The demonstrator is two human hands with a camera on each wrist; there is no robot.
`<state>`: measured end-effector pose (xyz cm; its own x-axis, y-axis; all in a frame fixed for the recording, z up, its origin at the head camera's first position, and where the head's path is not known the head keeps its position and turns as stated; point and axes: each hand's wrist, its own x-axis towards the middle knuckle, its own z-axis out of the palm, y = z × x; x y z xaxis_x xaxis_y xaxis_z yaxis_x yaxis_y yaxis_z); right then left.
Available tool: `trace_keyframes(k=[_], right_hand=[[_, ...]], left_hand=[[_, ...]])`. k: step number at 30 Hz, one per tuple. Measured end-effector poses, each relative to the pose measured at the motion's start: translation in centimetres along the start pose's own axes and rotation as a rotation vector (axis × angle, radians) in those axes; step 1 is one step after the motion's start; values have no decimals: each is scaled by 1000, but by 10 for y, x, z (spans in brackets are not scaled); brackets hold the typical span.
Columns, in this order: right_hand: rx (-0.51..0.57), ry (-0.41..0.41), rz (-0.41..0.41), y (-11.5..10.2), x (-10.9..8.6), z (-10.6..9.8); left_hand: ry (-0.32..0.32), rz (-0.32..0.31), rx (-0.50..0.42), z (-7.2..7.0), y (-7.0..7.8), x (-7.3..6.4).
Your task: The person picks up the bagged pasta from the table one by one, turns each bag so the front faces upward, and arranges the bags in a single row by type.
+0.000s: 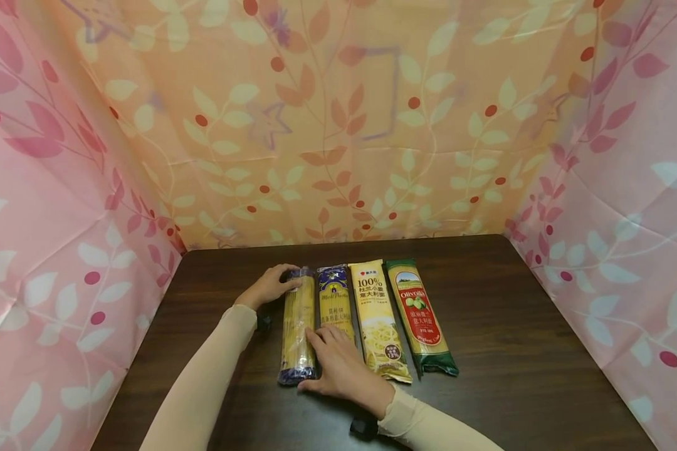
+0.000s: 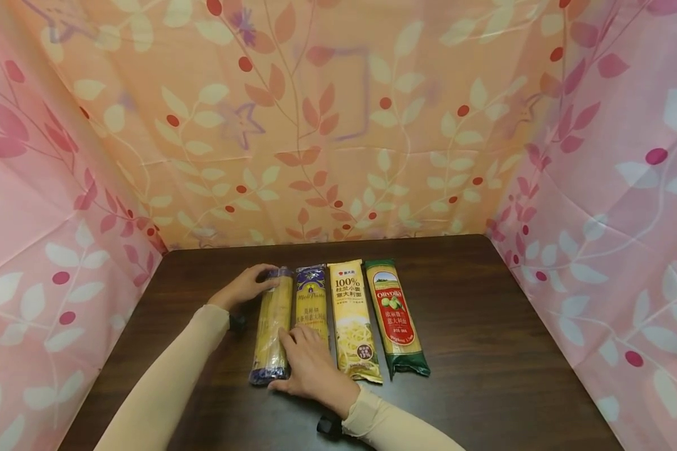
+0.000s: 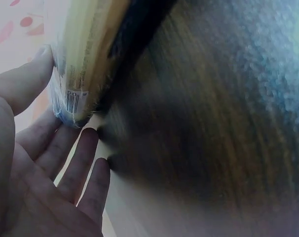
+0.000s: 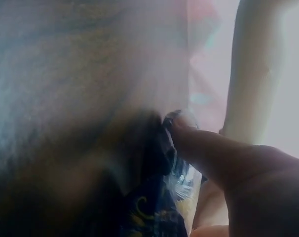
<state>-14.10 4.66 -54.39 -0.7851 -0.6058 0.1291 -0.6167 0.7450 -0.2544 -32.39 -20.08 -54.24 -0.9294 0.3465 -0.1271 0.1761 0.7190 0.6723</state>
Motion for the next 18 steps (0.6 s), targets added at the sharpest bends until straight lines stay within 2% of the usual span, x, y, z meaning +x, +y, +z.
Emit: trace_keyframes(k=[10, 18], right_hand=[[-167, 12, 4, -7, 3, 9], [-167, 43, 23, -10, 2, 12]], left_hand=[[3, -22, 3, -1, -1, 0], [0, -30, -4, -1, 2, -1]])
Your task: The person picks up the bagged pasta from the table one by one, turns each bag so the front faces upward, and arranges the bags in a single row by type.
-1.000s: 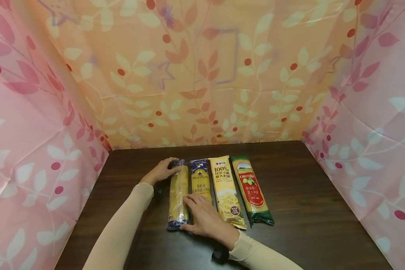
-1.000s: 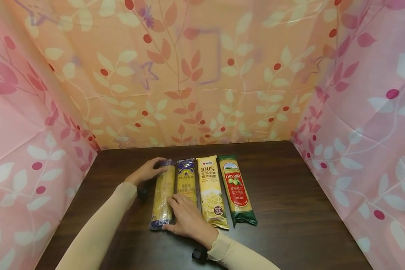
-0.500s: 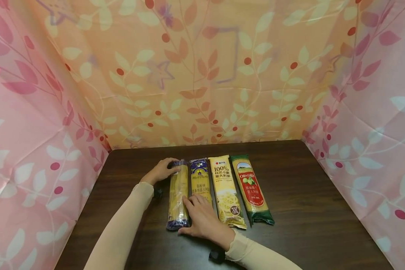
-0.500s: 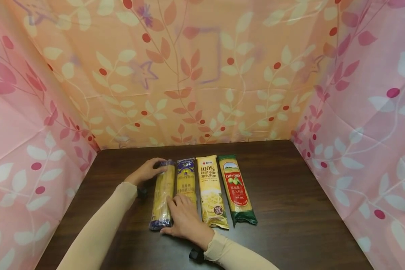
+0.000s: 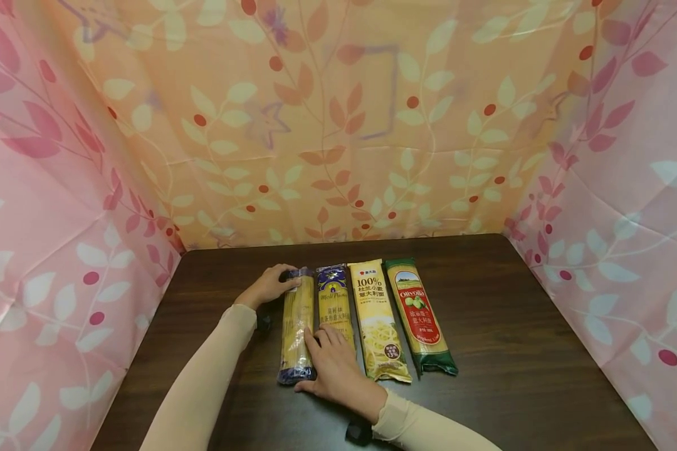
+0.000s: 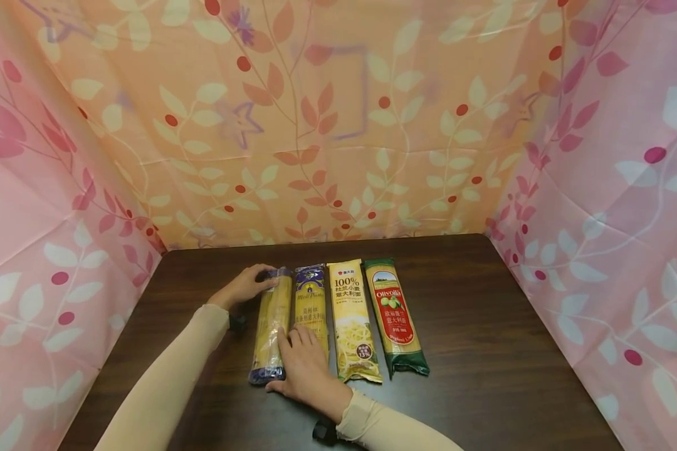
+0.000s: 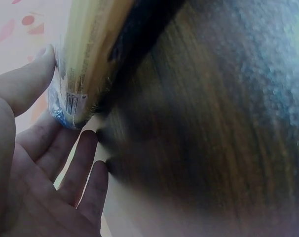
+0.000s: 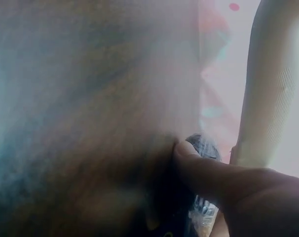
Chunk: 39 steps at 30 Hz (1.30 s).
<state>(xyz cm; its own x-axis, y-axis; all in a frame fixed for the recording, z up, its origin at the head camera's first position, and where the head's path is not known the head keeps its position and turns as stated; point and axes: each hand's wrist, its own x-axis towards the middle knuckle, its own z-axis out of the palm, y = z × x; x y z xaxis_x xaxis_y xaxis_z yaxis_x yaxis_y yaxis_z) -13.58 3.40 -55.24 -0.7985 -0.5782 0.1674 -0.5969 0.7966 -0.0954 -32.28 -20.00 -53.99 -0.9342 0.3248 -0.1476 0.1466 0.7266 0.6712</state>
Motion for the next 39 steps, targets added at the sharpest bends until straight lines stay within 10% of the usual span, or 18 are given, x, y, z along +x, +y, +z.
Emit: trace_keyframes(k=[30, 39], right_hand=[[144, 61, 23, 4, 0, -4], [268, 156, 4, 3, -4, -6]], left_hand=[[23, 56, -20, -7, 6, -4], [23, 65, -151, -15, 7, -7]])
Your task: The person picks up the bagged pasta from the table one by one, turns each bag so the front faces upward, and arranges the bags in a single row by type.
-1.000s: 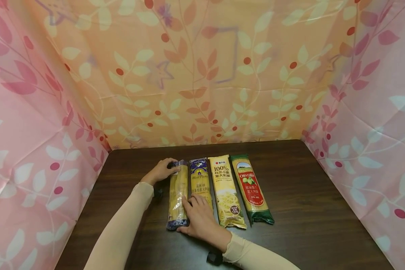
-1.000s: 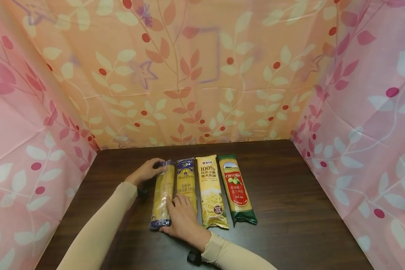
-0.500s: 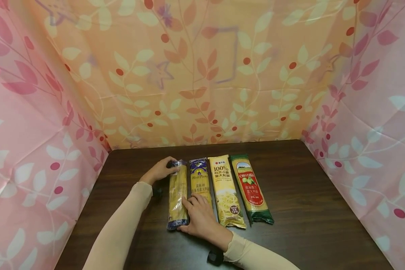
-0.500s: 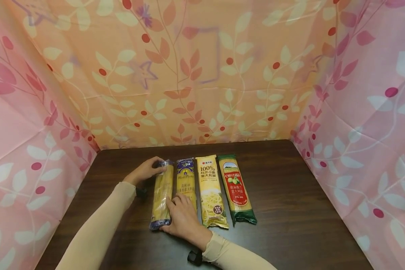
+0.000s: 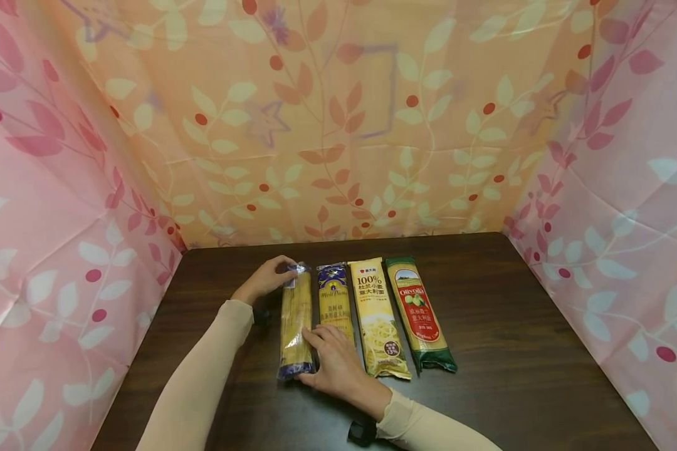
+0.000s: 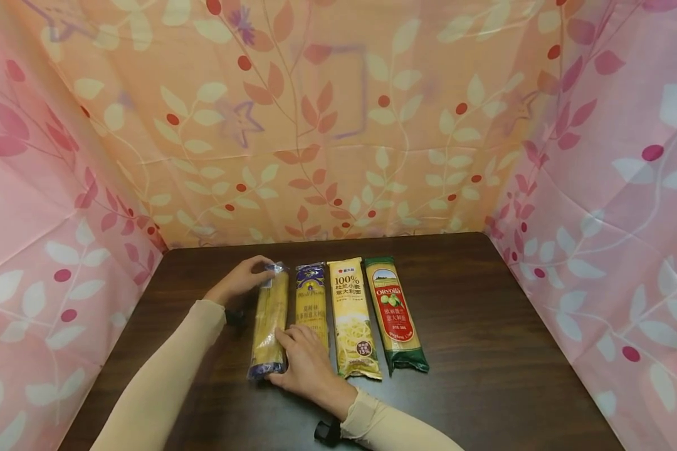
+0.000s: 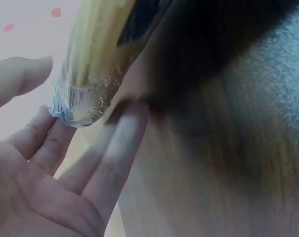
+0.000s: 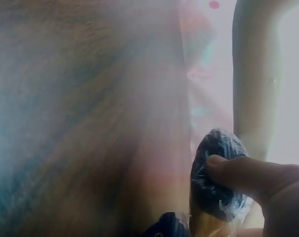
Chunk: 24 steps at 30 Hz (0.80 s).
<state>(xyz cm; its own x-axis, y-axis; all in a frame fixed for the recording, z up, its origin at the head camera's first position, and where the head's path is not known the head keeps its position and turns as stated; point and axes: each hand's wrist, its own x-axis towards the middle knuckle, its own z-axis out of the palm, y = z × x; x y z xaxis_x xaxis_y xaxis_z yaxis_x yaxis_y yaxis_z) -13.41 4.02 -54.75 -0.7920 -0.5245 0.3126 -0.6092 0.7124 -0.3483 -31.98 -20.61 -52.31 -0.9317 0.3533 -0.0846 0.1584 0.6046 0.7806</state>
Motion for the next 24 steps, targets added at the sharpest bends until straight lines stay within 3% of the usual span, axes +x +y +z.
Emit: trace_keyframes(k=[6, 10, 17, 24], right_hand=[[101, 16, 13, -1, -2, -8], [222, -22, 64, 1, -3, -12], [455, -17, 92, 10, -6, -18], [505, 27, 67, 18, -10, -20]], left_hand=[[10, -10, -85, -3, -1, 2], [4, 43, -123, -3, -2, 3], [-84, 121, -191, -4, -3, 4], [-119, 220, -261, -6, -10, 7]])
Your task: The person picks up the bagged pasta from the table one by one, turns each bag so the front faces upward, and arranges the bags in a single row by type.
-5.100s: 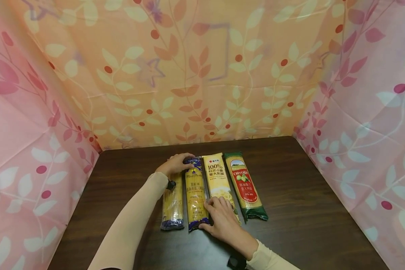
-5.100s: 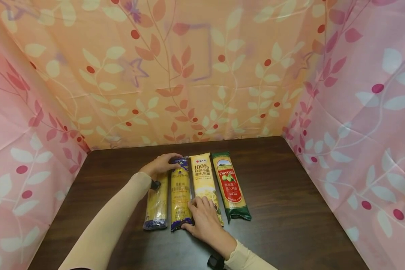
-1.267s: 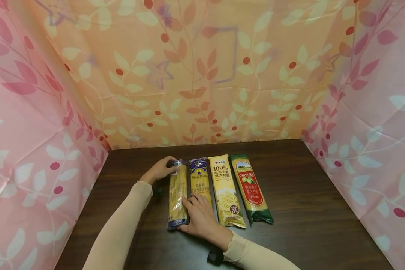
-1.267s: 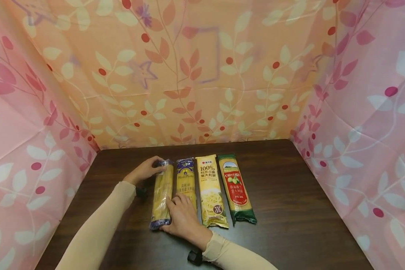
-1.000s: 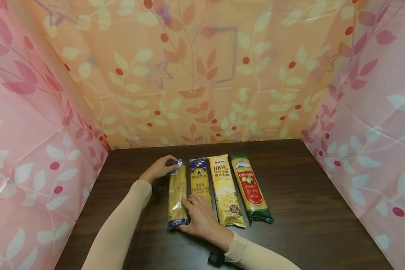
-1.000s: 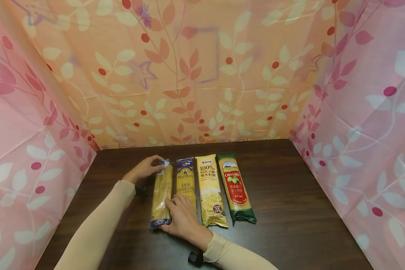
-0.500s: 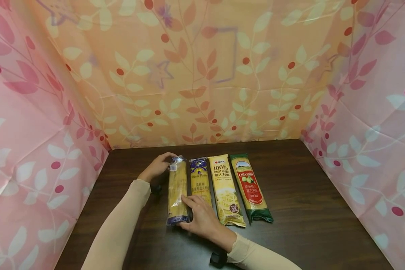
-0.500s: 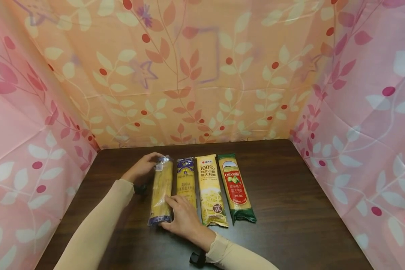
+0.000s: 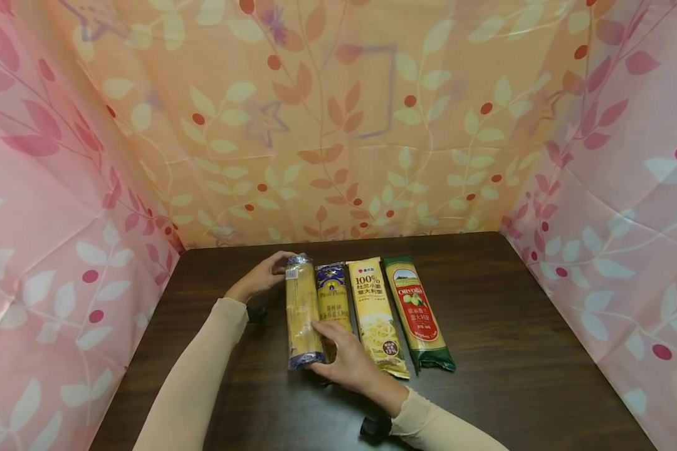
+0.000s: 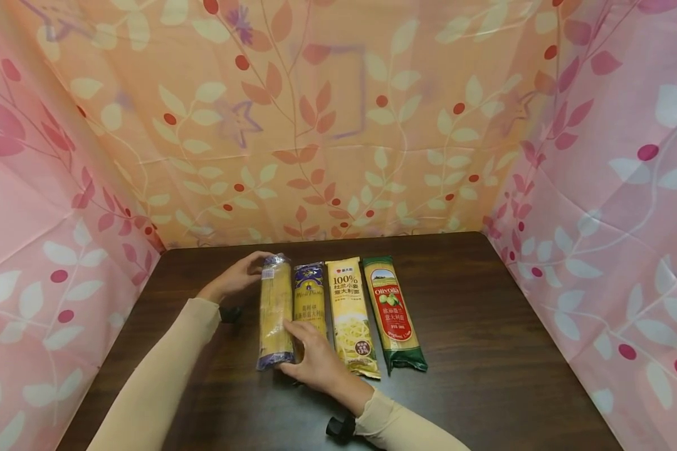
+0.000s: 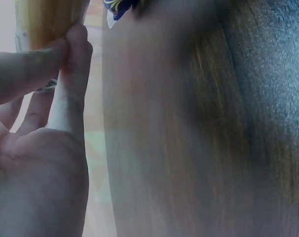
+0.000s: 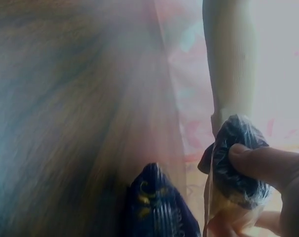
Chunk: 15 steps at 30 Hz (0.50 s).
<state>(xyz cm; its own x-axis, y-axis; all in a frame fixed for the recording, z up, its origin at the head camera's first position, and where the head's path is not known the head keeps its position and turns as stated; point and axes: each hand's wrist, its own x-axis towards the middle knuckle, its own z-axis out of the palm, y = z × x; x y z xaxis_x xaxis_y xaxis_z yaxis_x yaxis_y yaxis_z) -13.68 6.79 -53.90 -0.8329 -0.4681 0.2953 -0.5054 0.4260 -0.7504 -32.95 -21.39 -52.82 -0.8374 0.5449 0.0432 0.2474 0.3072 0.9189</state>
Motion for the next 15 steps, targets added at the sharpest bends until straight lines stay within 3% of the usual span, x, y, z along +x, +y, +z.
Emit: trace_keyframes(k=[7, 15], right_hand=[[99, 12, -21, 5, -1, -6], [422, -5, -36, 14, -1, -7]], left_hand=[[34, -18, -50, -3, 0, 0], [68, -31, -71, -2, -2, 1]])
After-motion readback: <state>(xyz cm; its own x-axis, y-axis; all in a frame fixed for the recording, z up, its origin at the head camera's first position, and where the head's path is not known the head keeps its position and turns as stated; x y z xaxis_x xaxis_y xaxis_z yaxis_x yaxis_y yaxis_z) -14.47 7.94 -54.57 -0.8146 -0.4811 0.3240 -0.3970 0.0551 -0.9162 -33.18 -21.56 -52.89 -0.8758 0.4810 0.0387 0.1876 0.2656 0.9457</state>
